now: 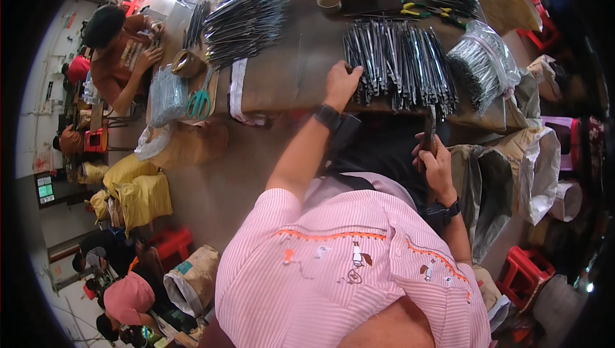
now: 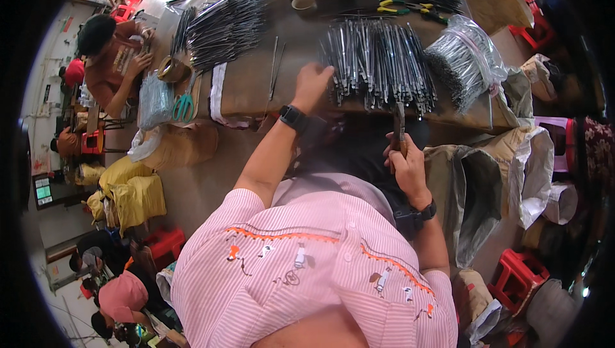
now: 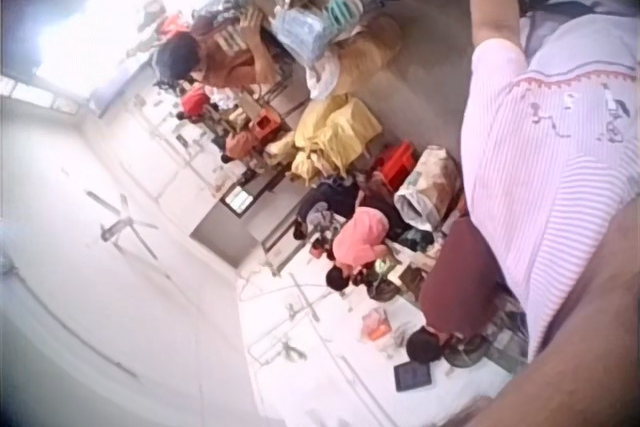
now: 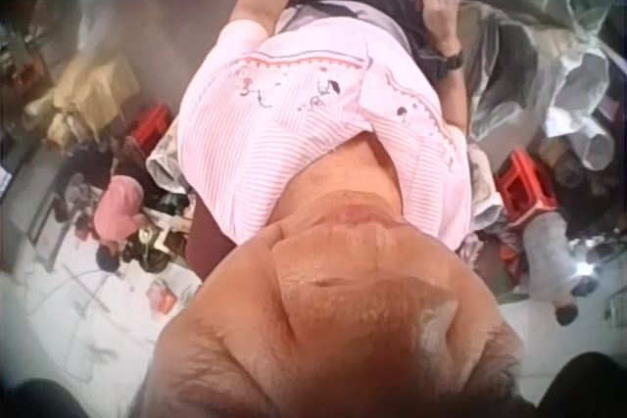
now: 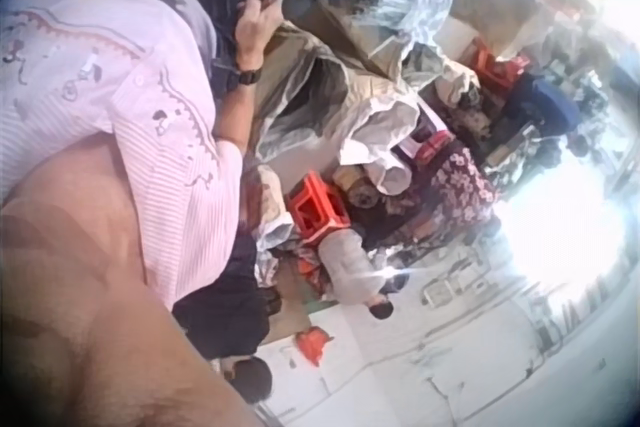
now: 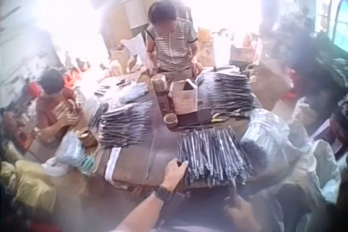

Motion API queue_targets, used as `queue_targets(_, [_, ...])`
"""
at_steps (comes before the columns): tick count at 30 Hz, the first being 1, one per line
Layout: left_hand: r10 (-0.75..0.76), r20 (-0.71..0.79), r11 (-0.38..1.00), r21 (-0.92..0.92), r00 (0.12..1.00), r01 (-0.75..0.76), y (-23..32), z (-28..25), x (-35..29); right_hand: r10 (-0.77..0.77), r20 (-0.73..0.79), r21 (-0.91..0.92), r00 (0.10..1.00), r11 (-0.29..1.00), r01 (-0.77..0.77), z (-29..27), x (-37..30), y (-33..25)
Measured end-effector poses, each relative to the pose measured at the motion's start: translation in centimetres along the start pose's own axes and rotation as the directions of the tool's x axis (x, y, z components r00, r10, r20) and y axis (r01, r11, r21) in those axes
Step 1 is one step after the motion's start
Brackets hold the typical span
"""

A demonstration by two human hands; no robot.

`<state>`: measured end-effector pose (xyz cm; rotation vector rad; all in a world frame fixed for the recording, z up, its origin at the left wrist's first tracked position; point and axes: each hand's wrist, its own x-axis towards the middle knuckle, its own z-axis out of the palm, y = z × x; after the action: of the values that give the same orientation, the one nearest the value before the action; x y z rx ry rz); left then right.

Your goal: The person repeatedly picks up thin metal rods from a pile on the table, uses pliers to trim or adjust the ends, and places the finished pieces back on the table. The process is continuous and repetitive throughout the clip.

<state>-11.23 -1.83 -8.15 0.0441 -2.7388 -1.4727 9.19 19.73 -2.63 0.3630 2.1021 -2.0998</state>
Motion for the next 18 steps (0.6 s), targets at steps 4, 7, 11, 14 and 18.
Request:
queue_targets(4, [0.0, 0.028, 1.0, 0.0, 1.0, 0.0, -1.3, 0.1, 1.1, 0.043, -0.056, 0.071, 0.998, 0.997, -0.039, -0.6, -0.5, 0.4])
queue_targets(7, [-0.03, 0.135, 0.953, -0.294, 0.99, 0.069, -3.5, -0.7, 1.4, 0.046, -0.12, 0.15, 0.992, 0.988, -0.027, -1.6, -0.5, 0.6])
queue_targets(11, [0.24, 0.368, 0.882, -0.468, 0.898, -0.044, -7.0, -2.3, 1.9, 0.017, -0.209, 0.216, 0.978, 0.976, 0.029, -4.0, -0.3, 1.2])
queue_targets(14, [0.34, 0.439, 0.919, -0.344, 0.831, -0.194, -7.2, -3.4, 2.2, 0.043, -0.312, 0.272, 0.949, 0.961, 0.046, -7.0, -0.3, 2.4])
queue_targets(18, [-0.123, 0.716, 0.316, -0.628, 0.687, 0.711, -3.5, -5.9, -0.4, 0.037, -0.302, 0.672, 0.953, 0.717, 0.185, -11.7, 0.2, 4.6])
